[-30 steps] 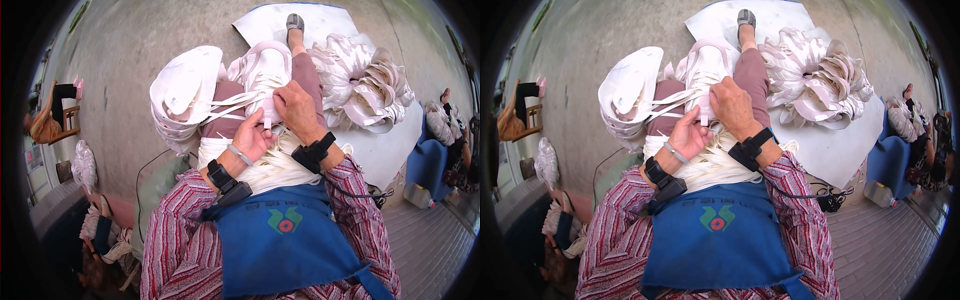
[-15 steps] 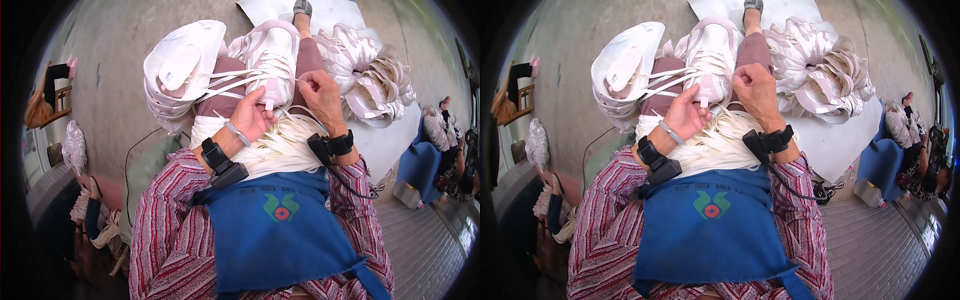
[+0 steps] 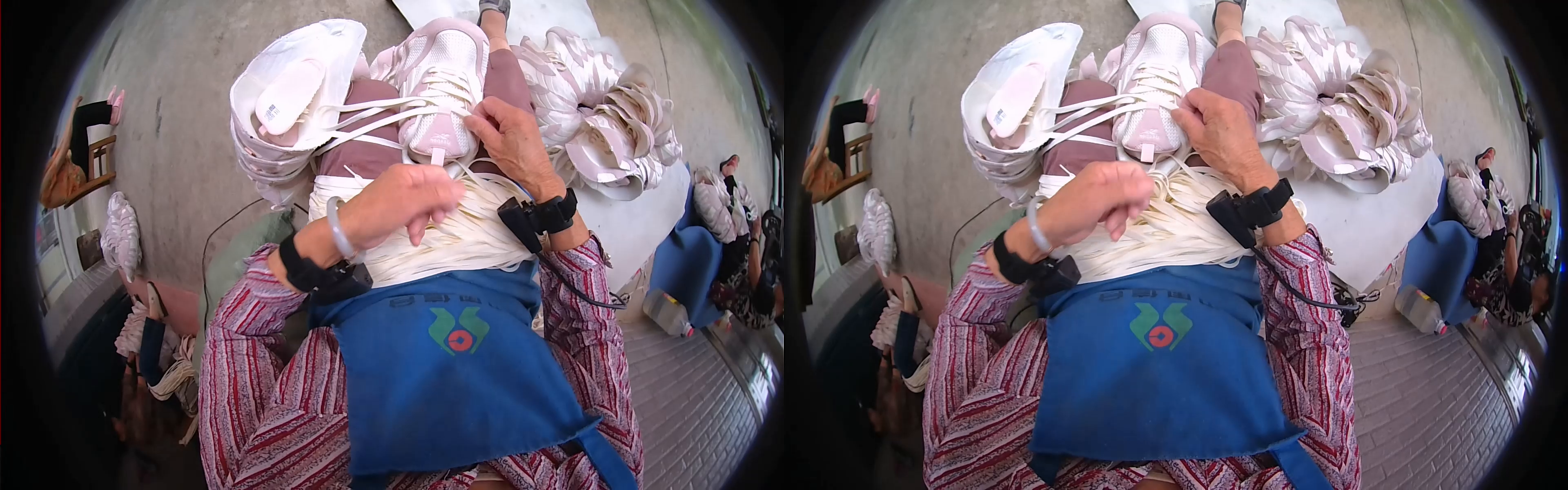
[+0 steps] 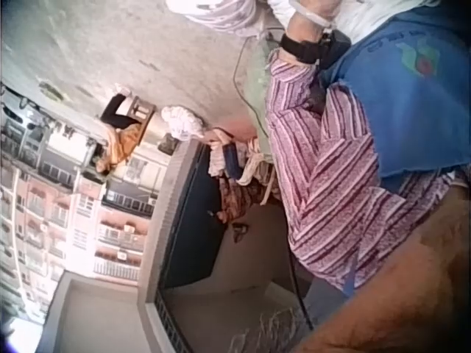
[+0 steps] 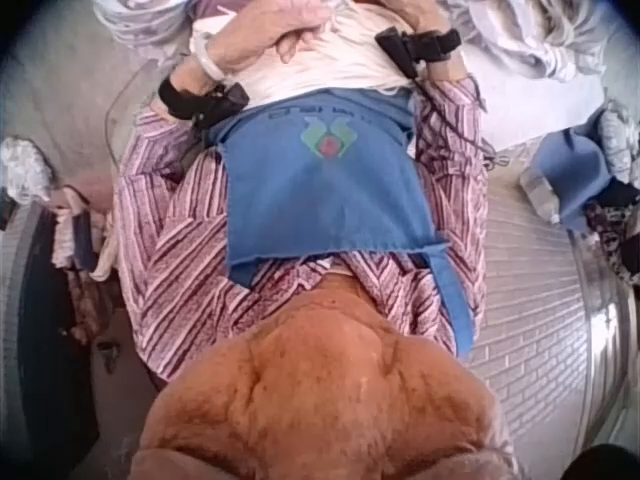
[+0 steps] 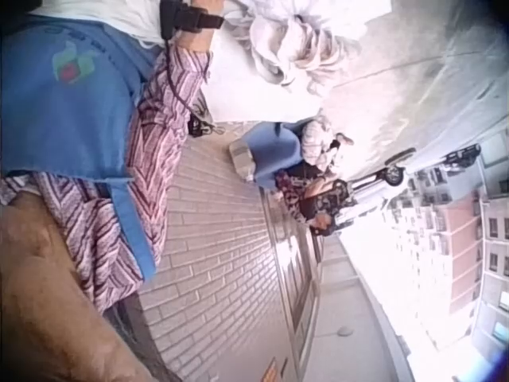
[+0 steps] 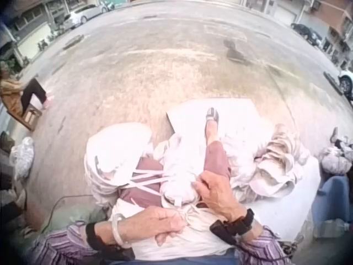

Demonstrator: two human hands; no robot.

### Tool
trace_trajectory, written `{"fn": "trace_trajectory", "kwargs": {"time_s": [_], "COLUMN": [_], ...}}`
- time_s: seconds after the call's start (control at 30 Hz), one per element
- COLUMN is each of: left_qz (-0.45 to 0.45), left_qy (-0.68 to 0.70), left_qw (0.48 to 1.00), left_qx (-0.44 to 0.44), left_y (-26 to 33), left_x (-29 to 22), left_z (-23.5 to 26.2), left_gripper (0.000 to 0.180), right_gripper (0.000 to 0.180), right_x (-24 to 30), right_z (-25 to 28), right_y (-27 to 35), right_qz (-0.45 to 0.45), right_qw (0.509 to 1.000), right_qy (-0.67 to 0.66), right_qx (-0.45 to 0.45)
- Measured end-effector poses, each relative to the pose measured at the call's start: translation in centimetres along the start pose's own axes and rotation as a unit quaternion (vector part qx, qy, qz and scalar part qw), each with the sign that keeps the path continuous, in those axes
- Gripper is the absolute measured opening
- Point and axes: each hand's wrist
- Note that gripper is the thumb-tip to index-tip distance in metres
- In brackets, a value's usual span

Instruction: The recorder is lacing a pair of white and pink shoes while sitting on a stool outdoors.

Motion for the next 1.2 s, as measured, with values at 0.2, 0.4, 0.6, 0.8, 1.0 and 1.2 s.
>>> {"fn": "trace_trajectory", "kwargs": {"time_s": [0.2, 0.4, 0.6, 0.8, 1.0, 1.2], "left_qz": [-0.380, -0.388, -0.373, -0.358, -0.337, -0.212], "left_qy": [0.214, 0.343, 0.293, 0.233, 0.163, -0.051], "left_qw": [0.834, 0.788, 0.811, 0.818, 0.821, 0.931], "left_qx": [0.339, 0.333, 0.343, 0.387, 0.431, 0.292], "left_y": [7.5, 6.8, 7.3, 6.5, 6.4, 4.9], "left_x": [-4.9, -4.1, -3.9, -4.8, -5.8, -6.8], "left_z": [-8.7, -10.4, -8.6, -7.6, -7.3, -3.9], "left_gripper": [0.021, 0.025, 0.022, 0.019, 0.016, 0.012], "right_gripper": [0.012, 0.019, 0.020, 0.035, 0.031, 0.020], "right_x": [1.9, 1.6, -3.9, -13.8, -18.4, -7.8], "right_z": [2.9, 4.9, 10.8, 21.4, 21.7, 12.1], "right_y": [0.7, 1.4, 2.5, 8.3, 9.0, 3.7], "right_qz": [-0.069, -0.048, -0.100, -0.144, -0.253, -0.224], "right_qw": [0.825, 0.752, 0.720, 0.679, 0.723, 0.923], "right_qy": [-0.545, -0.657, -0.685, -0.699, -0.611, -0.230], "right_qx": [-0.135, 0.022, -0.056, -0.173, -0.199, -0.211]}}
Point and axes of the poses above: each hand's wrist, its own y-axis away from the middle knuckle, its own z-axis out of the back of the hand, x = y × z, and after that the axes turned 5 degrees about -x, right-handed
